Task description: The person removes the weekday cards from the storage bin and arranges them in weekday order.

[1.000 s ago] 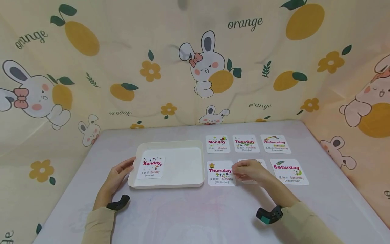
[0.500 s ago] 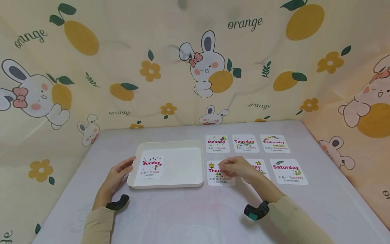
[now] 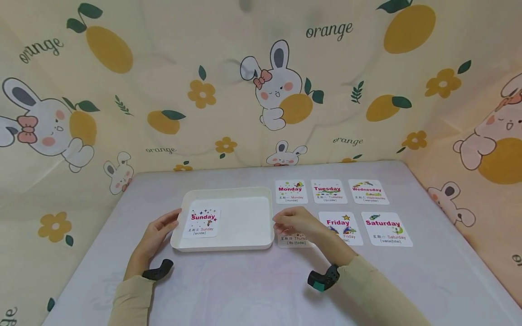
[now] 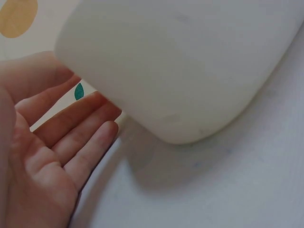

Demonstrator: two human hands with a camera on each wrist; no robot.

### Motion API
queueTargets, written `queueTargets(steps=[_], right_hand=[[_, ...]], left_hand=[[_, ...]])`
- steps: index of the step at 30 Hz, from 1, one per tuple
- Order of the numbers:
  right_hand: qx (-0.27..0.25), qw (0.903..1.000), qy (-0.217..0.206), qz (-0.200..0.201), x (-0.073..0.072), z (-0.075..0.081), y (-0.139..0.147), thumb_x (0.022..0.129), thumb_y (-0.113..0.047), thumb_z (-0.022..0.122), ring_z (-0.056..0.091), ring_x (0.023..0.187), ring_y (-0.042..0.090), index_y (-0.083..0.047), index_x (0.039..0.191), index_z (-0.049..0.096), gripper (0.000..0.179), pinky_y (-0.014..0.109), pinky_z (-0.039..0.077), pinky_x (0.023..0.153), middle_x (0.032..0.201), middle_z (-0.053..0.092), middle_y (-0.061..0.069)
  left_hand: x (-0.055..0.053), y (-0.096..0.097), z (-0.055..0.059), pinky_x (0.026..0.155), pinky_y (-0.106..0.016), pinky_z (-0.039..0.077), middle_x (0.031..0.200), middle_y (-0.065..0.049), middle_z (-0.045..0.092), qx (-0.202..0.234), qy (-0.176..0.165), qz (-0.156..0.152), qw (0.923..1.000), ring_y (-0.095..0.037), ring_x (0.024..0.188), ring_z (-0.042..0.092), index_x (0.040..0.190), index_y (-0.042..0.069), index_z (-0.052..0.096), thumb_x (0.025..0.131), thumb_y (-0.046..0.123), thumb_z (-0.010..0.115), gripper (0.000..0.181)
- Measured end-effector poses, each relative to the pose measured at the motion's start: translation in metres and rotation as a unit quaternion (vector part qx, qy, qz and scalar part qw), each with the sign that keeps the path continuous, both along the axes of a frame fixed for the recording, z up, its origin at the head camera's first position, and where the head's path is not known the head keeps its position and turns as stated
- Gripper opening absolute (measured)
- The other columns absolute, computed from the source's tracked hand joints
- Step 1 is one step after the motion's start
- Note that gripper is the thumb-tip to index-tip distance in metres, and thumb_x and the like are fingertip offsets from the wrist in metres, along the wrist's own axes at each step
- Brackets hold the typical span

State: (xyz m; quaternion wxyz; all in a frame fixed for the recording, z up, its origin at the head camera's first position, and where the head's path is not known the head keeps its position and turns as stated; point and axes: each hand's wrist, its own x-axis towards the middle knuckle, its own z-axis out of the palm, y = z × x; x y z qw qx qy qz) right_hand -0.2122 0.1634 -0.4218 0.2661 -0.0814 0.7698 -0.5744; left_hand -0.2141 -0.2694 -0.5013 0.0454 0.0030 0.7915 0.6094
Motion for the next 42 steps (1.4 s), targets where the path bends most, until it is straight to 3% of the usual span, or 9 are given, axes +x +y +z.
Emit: queueTargets(steps=[11, 17, 27, 34, 37, 42], right_hand=[[-0.037, 0.9991, -0.018, 0.005, -0.003, -0.003, -0.038, 0.097, -0.016, 0.054, 0.067, 0.078, 0.009, 0.016, 0.12, 0.054, 0.039, 0.021, 0.058, 0.072, 0.088, 0.072, 0.001], [-0.042, 0.9987, -0.024, -0.017, -0.007, -0.004, -0.054, 0.097, -0.015, 0.055, 0.067, 0.078, 0.009, 0.014, 0.121, 0.055, 0.038, 0.021, 0.059, 0.073, 0.087, 0.072, 0.0], [-0.028, 0.9978, -0.034, -0.049, -0.017, 0.001, -0.078, 0.096, -0.017, 0.056, 0.068, 0.081, 0.011, 0.009, 0.122, 0.058, 0.036, 0.023, 0.059, 0.077, 0.102, 0.073, 0.012], [-0.048, 0.9959, -0.051, -0.057, -0.026, -0.001, -0.092, 0.097, -0.016, 0.055, 0.068, 0.078, 0.009, 0.01, 0.125, 0.055, 0.038, 0.022, 0.059, 0.076, 0.098, 0.073, 0.008], [-0.046, 0.9954, -0.057, -0.061, -0.028, -0.003, -0.096, 0.097, -0.015, 0.054, 0.068, 0.078, 0.009, 0.01, 0.126, 0.055, 0.038, 0.023, 0.059, 0.076, 0.099, 0.073, 0.009], [-0.052, 0.9926, -0.071, -0.083, -0.033, -0.007, -0.102, 0.096, -0.012, 0.055, 0.068, 0.077, 0.009, 0.009, 0.126, 0.055, 0.037, 0.021, 0.059, 0.073, 0.1, 0.073, 0.011]], left_hand=[[-0.001, 0.0, -0.001, 0.092, -0.001, 0.041, 0.152, -0.013, 0.043, 0.0, 0.0, 0.003, 1.0, 0.017, 0.111, 0.05, 0.142, 0.007, 0.046, 0.096, 0.026, 0.06, 0.051], [0.0, 0.001, 0.0, 0.092, -0.001, 0.041, 0.152, -0.011, 0.043, -0.004, -0.006, 0.009, 0.9999, 0.017, 0.112, 0.05, 0.142, 0.008, 0.047, 0.095, 0.026, 0.06, 0.051], [-0.001, 0.001, 0.0, 0.092, 0.0, 0.04, 0.152, -0.011, 0.044, -0.003, -0.006, 0.006, 1.0, 0.017, 0.112, 0.05, 0.142, 0.008, 0.047, 0.096, 0.026, 0.06, 0.051], [-0.002, -0.001, -0.001, 0.091, 0.0, 0.04, 0.152, -0.011, 0.044, -0.002, -0.008, 0.005, 1.0, 0.016, 0.111, 0.05, 0.141, 0.008, 0.047, 0.095, 0.027, 0.06, 0.052], [-0.002, 0.0, 0.0, 0.092, -0.001, 0.04, 0.152, -0.01, 0.044, -0.001, -0.011, 0.007, 0.9999, 0.01, 0.116, 0.052, 0.141, 0.008, 0.047, 0.095, 0.028, 0.061, 0.052], [0.0, 0.0, 0.002, 0.092, -0.001, 0.041, 0.152, -0.009, 0.044, -0.003, -0.013, 0.007, 0.9999, -0.016, 0.135, 0.047, 0.142, 0.009, 0.047, 0.095, 0.028, 0.061, 0.052]])
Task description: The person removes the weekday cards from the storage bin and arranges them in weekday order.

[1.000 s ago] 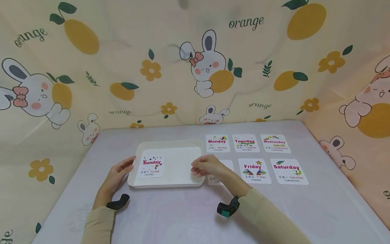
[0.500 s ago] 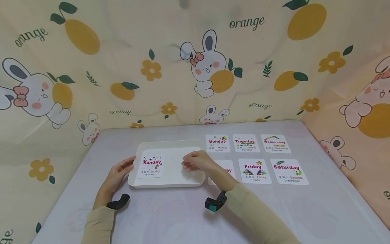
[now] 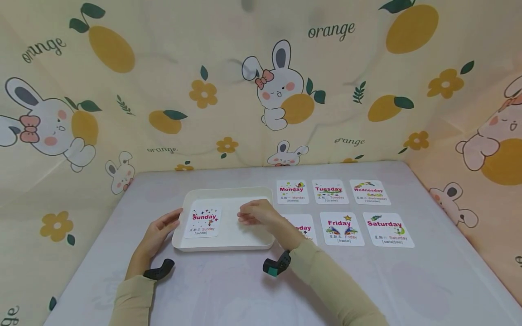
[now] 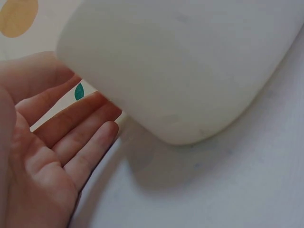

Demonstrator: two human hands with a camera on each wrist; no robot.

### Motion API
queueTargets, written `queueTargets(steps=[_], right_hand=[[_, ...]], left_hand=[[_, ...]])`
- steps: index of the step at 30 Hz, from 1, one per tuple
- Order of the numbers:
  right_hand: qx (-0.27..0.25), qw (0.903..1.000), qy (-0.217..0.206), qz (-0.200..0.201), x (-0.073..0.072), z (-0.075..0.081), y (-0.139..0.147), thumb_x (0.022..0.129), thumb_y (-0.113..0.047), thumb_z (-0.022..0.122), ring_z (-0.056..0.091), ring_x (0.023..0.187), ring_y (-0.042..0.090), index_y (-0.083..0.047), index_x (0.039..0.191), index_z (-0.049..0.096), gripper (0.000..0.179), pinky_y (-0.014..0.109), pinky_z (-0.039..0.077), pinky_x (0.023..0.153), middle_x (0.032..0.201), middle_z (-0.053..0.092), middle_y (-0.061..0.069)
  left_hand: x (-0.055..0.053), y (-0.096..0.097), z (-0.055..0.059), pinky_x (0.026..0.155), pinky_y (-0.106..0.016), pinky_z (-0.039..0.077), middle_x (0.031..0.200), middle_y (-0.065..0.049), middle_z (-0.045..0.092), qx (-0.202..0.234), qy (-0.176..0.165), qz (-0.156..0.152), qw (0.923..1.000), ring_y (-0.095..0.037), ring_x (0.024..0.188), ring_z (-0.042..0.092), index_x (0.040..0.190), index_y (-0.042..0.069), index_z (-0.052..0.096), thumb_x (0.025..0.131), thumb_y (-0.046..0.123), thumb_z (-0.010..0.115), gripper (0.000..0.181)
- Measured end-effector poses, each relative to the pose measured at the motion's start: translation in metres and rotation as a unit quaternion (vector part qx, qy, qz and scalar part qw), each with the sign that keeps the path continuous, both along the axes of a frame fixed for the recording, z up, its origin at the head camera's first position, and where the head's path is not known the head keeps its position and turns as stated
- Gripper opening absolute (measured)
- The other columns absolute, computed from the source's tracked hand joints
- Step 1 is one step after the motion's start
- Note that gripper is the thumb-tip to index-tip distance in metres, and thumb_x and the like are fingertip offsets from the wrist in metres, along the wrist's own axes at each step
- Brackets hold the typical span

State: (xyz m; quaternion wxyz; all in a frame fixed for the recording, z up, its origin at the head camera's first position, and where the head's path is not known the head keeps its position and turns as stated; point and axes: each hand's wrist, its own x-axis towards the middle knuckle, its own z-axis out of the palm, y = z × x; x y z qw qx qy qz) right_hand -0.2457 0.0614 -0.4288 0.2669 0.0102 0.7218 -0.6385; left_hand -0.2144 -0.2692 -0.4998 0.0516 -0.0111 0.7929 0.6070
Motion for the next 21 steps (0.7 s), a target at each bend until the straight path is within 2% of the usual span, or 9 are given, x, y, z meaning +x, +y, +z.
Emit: queueTargets(steps=[2, 4, 7, 12, 15, 21], right_hand=[[-0.009, 0.9999, -0.006, -0.01, -0.002, -0.001, -0.003, 0.095, -0.011, 0.056, 0.068, 0.076, 0.008, 0.009, 0.126, 0.055, 0.037, 0.02, 0.059, 0.072, 0.099, 0.073, 0.01], [-0.015, 0.9997, -0.007, -0.016, -0.003, -0.002, -0.008, 0.095, -0.012, 0.056, 0.067, 0.075, 0.007, 0.009, 0.126, 0.055, 0.038, 0.02, 0.059, 0.072, 0.099, 0.073, 0.009], [-0.025, 0.9994, -0.01, -0.022, -0.005, -0.003, -0.016, 0.095, -0.012, 0.056, 0.067, 0.074, 0.007, 0.009, 0.126, 0.055, 0.037, 0.021, 0.059, 0.074, 0.099, 0.074, 0.01], [-0.035, 0.9983, -0.025, -0.039, -0.008, -0.008, -0.031, 0.094, -0.008, 0.057, 0.067, 0.072, 0.008, 0.01, 0.123, 0.057, 0.035, 0.021, 0.059, 0.072, 0.097, 0.074, 0.011], [-0.036, 0.9978, -0.028, -0.048, -0.009, -0.012, -0.04, 0.092, -0.005, 0.058, 0.067, 0.07, 0.008, 0.011, 0.121, 0.058, 0.033, 0.021, 0.059, 0.069, 0.097, 0.074, 0.014], [-0.024, 0.9972, -0.035, -0.061, -0.01, -0.013, -0.052, 0.09, -0.004, 0.061, 0.066, 0.068, 0.008, 0.009, 0.12, 0.061, 0.032, 0.019, 0.058, 0.065, 0.095, 0.074, 0.013]], left_hand=[[0.0, 0.0, 0.0, 0.092, 0.0, 0.04, 0.152, -0.009, 0.045, -0.001, 0.0, 0.001, 1.0, -0.022, 0.138, 0.044, 0.141, 0.009, 0.047, 0.095, 0.028, 0.06, 0.052], [0.0, 0.0, 0.0, 0.092, 0.0, 0.04, 0.152, -0.009, 0.044, -0.001, -0.003, 0.0, 1.0, -0.021, 0.139, 0.044, 0.142, 0.009, 0.047, 0.095, 0.027, 0.06, 0.052], [0.0, 0.0, -0.001, 0.092, 0.0, 0.04, 0.152, -0.008, 0.044, 0.0, -0.002, 0.003, 1.0, -0.011, 0.134, 0.048, 0.141, 0.01, 0.047, 0.095, 0.027, 0.06, 0.051], [0.0, -0.001, -0.001, 0.092, 0.0, 0.041, 0.153, -0.011, 0.043, 0.004, 0.001, 0.0, 1.0, 0.012, 0.117, 0.051, 0.142, 0.008, 0.046, 0.095, 0.026, 0.06, 0.051], [0.0, -0.001, 0.0, 0.091, -0.001, 0.041, 0.152, -0.012, 0.043, 0.007, 0.005, -0.002, 1.0, 0.016, 0.112, 0.05, 0.142, 0.006, 0.046, 0.095, 0.024, 0.06, 0.051], [-0.001, -0.001, -0.002, 0.092, -0.001, 0.041, 0.153, -0.014, 0.041, 0.015, 0.006, -0.006, 0.9999, 0.017, 0.112, 0.05, 0.142, 0.005, 0.045, 0.095, 0.024, 0.06, 0.053]])
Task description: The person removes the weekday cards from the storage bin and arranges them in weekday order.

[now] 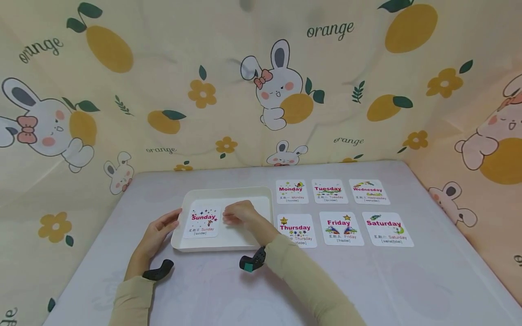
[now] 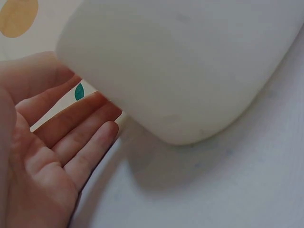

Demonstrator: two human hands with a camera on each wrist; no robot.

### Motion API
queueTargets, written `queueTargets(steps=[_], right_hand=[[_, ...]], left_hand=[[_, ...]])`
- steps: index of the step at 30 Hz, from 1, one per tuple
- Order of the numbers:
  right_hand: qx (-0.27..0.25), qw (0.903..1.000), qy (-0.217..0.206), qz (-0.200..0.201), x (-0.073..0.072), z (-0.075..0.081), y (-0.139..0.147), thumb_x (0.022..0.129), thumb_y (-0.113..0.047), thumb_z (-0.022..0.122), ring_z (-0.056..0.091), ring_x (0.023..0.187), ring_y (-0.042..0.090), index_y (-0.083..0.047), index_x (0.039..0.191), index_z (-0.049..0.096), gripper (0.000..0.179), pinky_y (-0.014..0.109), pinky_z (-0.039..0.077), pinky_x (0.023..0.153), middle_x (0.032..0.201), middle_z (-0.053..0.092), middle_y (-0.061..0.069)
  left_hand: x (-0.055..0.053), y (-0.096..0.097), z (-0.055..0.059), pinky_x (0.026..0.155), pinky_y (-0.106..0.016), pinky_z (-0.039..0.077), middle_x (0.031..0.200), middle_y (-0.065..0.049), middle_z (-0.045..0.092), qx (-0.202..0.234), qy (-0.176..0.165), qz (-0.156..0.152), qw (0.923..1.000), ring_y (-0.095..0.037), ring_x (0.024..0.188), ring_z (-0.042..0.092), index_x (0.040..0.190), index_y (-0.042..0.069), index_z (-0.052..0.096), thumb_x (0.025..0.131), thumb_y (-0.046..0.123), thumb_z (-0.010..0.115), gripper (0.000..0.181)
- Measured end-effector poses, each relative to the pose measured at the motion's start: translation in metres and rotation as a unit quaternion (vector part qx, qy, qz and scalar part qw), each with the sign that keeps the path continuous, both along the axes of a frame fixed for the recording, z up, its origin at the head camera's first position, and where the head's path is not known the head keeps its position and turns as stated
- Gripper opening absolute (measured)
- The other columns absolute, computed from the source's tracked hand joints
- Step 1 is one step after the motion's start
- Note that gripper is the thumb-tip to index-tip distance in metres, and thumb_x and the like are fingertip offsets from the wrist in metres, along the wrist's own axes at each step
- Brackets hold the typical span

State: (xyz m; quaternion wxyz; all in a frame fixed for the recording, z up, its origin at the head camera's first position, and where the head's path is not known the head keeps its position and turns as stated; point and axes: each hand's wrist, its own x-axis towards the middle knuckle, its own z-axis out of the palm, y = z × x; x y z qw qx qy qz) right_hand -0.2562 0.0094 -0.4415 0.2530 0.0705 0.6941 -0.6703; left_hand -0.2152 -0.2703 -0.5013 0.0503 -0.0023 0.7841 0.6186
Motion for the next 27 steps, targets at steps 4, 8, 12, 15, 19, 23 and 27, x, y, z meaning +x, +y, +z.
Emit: queueTargets(steps=[4, 8, 12, 15, 19, 23, 27], right_hand=[[-0.009, 0.9999, -0.007, -0.012, -0.002, -0.001, -0.006, 0.088, -0.001, 0.062, 0.065, 0.065, 0.008, 0.009, 0.12, 0.061, 0.033, 0.017, 0.057, 0.061, 0.088, 0.073, 0.01], [-0.017, 0.9993, -0.02, -0.025, -0.005, -0.005, -0.009, 0.087, 0.001, 0.062, 0.064, 0.061, 0.008, 0.01, 0.118, 0.061, 0.032, 0.016, 0.055, 0.057, 0.075, 0.068, 0.005], [-0.013, 0.9987, -0.033, -0.036, -0.007, -0.009, -0.011, 0.087, 0.0, 0.063, 0.065, 0.059, 0.009, 0.008, 0.116, 0.062, 0.03, 0.016, 0.055, 0.057, 0.071, 0.068, 0.004], [-0.014, 0.9983, -0.037, -0.043, -0.008, -0.012, -0.012, 0.089, -0.003, 0.063, 0.066, 0.06, 0.009, 0.007, 0.115, 0.063, 0.028, 0.018, 0.057, 0.06, 0.082, 0.073, 0.011], [-0.028, 0.9978, -0.04, -0.046, -0.007, -0.013, -0.014, 0.09, -0.005, 0.061, 0.067, 0.061, 0.009, 0.007, 0.116, 0.062, 0.028, 0.02, 0.059, 0.064, 0.097, 0.075, 0.017], [-0.032, 0.997, -0.049, -0.051, -0.006, -0.013, -0.017, 0.091, -0.006, 0.061, 0.066, 0.06, 0.008, 0.006, 0.116, 0.063, 0.028, 0.018, 0.058, 0.062, 0.088, 0.075, 0.012], [-0.026, 0.9964, -0.049, -0.063, -0.006, -0.016, -0.021, 0.089, -0.006, 0.064, 0.065, 0.058, 0.007, 0.004, 0.116, 0.063, 0.028, 0.015, 0.055, 0.057, 0.077, 0.072, 0.005]], left_hand=[[0.0, 0.0, -0.001, 0.092, -0.001, 0.041, 0.153, -0.013, 0.042, 0.0, -0.003, 0.004, 1.0, 0.017, 0.112, 0.05, 0.142, 0.006, 0.046, 0.095, 0.025, 0.061, 0.053], [0.0, 0.001, 0.0, 0.092, -0.001, 0.041, 0.153, -0.013, 0.042, 0.0, -0.002, 0.003, 1.0, 0.017, 0.111, 0.05, 0.142, 0.006, 0.046, 0.095, 0.025, 0.061, 0.053], [0.0, 0.001, 0.0, 0.092, -0.001, 0.041, 0.153, -0.013, 0.042, 0.001, 0.001, 0.002, 1.0, 0.017, 0.111, 0.05, 0.142, 0.006, 0.046, 0.095, 0.024, 0.06, 0.052], [0.001, 0.001, 0.001, 0.091, -0.001, 0.042, 0.153, -0.014, 0.042, 0.0, 0.004, 0.002, 1.0, 0.018, 0.111, 0.05, 0.142, 0.006, 0.046, 0.095, 0.023, 0.06, 0.052], [0.002, 0.001, 0.002, 0.092, -0.001, 0.042, 0.153, -0.015, 0.041, -0.001, 0.006, 0.001, 1.0, 0.018, 0.11, 0.051, 0.142, 0.005, 0.045, 0.096, 0.023, 0.06, 0.052], [0.002, 0.0, 0.002, 0.092, -0.001, 0.042, 0.153, -0.016, 0.041, -0.004, 0.007, 0.0, 1.0, 0.019, 0.11, 0.05, 0.142, 0.005, 0.045, 0.096, 0.025, 0.06, 0.053], [0.001, 0.001, 0.001, 0.092, 0.0, 0.041, 0.153, -0.014, 0.042, -0.009, 0.004, 0.001, 1.0, 0.021, 0.109, 0.049, 0.142, 0.007, 0.046, 0.095, 0.027, 0.06, 0.053]])
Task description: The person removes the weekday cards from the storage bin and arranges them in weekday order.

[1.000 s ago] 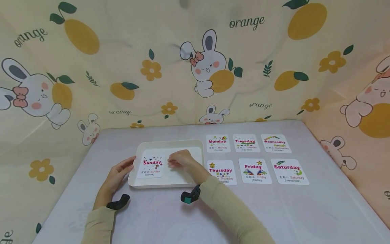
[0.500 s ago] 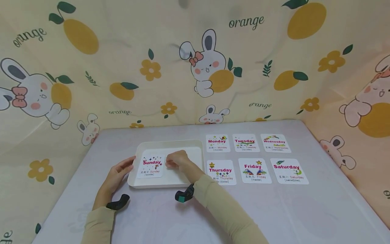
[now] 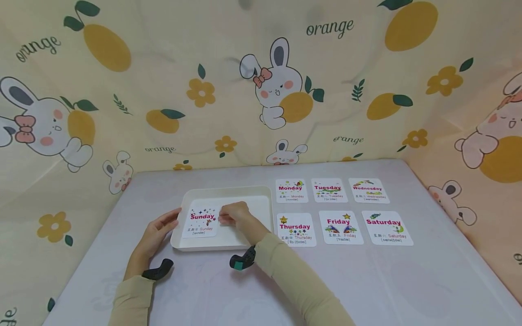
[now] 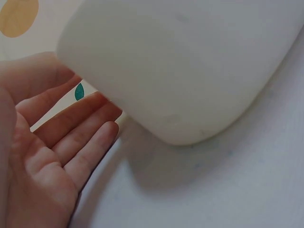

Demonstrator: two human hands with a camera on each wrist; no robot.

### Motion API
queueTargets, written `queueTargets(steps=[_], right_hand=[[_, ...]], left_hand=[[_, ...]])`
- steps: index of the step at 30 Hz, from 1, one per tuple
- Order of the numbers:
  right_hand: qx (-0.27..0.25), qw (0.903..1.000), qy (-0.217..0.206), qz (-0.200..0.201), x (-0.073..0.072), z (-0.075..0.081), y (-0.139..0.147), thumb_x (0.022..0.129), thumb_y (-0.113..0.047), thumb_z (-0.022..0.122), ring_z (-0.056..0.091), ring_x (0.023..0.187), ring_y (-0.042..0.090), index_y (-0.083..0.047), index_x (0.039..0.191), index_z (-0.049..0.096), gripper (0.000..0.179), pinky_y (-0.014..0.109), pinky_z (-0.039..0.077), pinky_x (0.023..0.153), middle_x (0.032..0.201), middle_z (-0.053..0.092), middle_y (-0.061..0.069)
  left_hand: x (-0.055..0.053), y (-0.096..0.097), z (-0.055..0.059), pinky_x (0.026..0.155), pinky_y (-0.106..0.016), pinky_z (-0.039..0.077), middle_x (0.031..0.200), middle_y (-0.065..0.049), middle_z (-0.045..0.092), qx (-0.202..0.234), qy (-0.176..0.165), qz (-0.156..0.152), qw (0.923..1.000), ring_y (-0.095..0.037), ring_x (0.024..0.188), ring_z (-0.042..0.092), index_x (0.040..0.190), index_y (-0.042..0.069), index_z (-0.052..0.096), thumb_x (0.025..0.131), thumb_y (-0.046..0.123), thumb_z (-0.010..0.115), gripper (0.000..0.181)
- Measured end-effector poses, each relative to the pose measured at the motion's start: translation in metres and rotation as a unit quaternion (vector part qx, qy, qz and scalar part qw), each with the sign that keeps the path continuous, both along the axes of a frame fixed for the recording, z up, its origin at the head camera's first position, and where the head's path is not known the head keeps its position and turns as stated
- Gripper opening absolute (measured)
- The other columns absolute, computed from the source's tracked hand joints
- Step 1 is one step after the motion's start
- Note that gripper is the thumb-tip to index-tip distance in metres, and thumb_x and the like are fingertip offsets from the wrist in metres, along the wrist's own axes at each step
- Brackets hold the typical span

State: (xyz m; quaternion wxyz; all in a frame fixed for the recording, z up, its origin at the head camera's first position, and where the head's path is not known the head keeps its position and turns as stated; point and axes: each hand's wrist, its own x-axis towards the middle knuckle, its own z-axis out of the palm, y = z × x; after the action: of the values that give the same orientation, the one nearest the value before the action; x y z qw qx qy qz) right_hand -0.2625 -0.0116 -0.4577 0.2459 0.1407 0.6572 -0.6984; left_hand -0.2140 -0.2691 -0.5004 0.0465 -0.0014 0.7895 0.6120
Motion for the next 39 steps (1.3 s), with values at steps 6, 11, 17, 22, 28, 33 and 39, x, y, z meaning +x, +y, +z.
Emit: queueTargets(steps=[6, 11, 17, 22, 28, 33, 39], right_hand=[[0.011, 0.9997, 0.019, -0.012, 0.0, -0.003, -0.005, 0.086, -0.003, 0.067, 0.064, 0.064, 0.007, 0.0, 0.12, 0.064, 0.034, 0.015, 0.054, 0.058, 0.09, 0.073, 0.009], [-0.021, 0.9994, 0.015, -0.023, 0.0, -0.004, -0.009, 0.086, -0.001, 0.066, 0.066, 0.068, 0.007, 0.0, 0.121, 0.064, 0.034, 0.021, 0.059, 0.072, 0.115, 0.071, 0.019], [-0.052, 0.9984, 0.011, -0.021, 0.004, -0.006, -0.016, 0.087, 0.001, 0.064, 0.069, 0.076, 0.01, 0.002, 0.122, 0.063, 0.035, 0.023, 0.059, 0.077, 0.125, 0.065, 0.022], [-0.054, 0.9981, 0.014, -0.026, 0.007, -0.008, -0.02, 0.088, 0.003, 0.062, 0.07, 0.079, 0.012, 0.004, 0.123, 0.062, 0.035, 0.025, 0.059, 0.079, 0.125, 0.064, 0.023], [-0.061, 0.9975, 0.005, -0.035, 0.009, -0.007, -0.019, 0.088, 0.002, 0.062, 0.072, 0.09, 0.019, 0.005, 0.122, 0.061, 0.034, 0.026, 0.059, 0.083, 0.125, 0.064, 0.023], [-0.066, 0.9969, -0.004, -0.043, 0.008, -0.005, -0.017, 0.089, 0.001, 0.063, 0.072, 0.098, 0.022, 0.004, 0.123, 0.061, 0.034, 0.026, 0.058, 0.084, 0.127, 0.063, 0.023], [-0.067, 0.9967, -0.004, -0.045, 0.009, -0.003, -0.012, 0.088, 0.002, 0.062, 0.07, 0.105, 0.026, 0.004, 0.123, 0.06, 0.035, 0.024, 0.059, 0.081, 0.128, 0.062, 0.024]], left_hand=[[0.0, 0.0, -0.001, 0.093, -0.001, 0.041, 0.152, -0.012, 0.043, -0.002, 0.001, -0.002, 1.0, 0.021, 0.11, 0.049, 0.142, 0.007, 0.046, 0.095, 0.028, 0.061, 0.054], [-0.001, -0.001, -0.002, 0.092, -0.001, 0.041, 0.153, -0.014, 0.042, -0.002, 0.003, -0.005, 1.0, 0.021, 0.11, 0.049, 0.142, 0.007, 0.045, 0.095, 0.029, 0.061, 0.055], [-0.002, -0.001, -0.001, 0.092, -0.001, 0.041, 0.153, -0.014, 0.04, 0.004, -0.001, -0.006, 1.0, 0.02, 0.11, 0.05, 0.143, 0.007, 0.045, 0.095, 0.027, 0.06, 0.054], [-0.001, 0.0, 0.0, 0.092, 0.0, 0.04, 0.154, -0.012, 0.04, -0.001, -0.005, -0.004, 1.0, 0.02, 0.11, 0.049, 0.143, 0.008, 0.045, 0.095, 0.028, 0.06, 0.054], [-0.001, 0.0, 0.001, 0.092, 0.0, 0.041, 0.153, -0.015, 0.041, 0.004, -0.002, -0.002, 1.0, 0.019, 0.109, 0.05, 0.142, 0.005, 0.045, 0.096, 0.025, 0.06, 0.053], [0.0, 0.0, 0.002, 0.092, -0.002, 0.042, 0.152, -0.018, 0.041, 0.018, 0.005, -0.007, 0.9998, 0.017, 0.11, 0.052, 0.142, 0.002, 0.044, 0.096, 0.022, 0.059, 0.053], [0.0, -0.001, 0.001, 0.092, -0.003, 0.043, 0.151, -0.015, 0.043, 0.015, 0.006, -0.006, 0.9999, 0.017, 0.111, 0.052, 0.142, 0.003, 0.045, 0.096, 0.023, 0.06, 0.053]])
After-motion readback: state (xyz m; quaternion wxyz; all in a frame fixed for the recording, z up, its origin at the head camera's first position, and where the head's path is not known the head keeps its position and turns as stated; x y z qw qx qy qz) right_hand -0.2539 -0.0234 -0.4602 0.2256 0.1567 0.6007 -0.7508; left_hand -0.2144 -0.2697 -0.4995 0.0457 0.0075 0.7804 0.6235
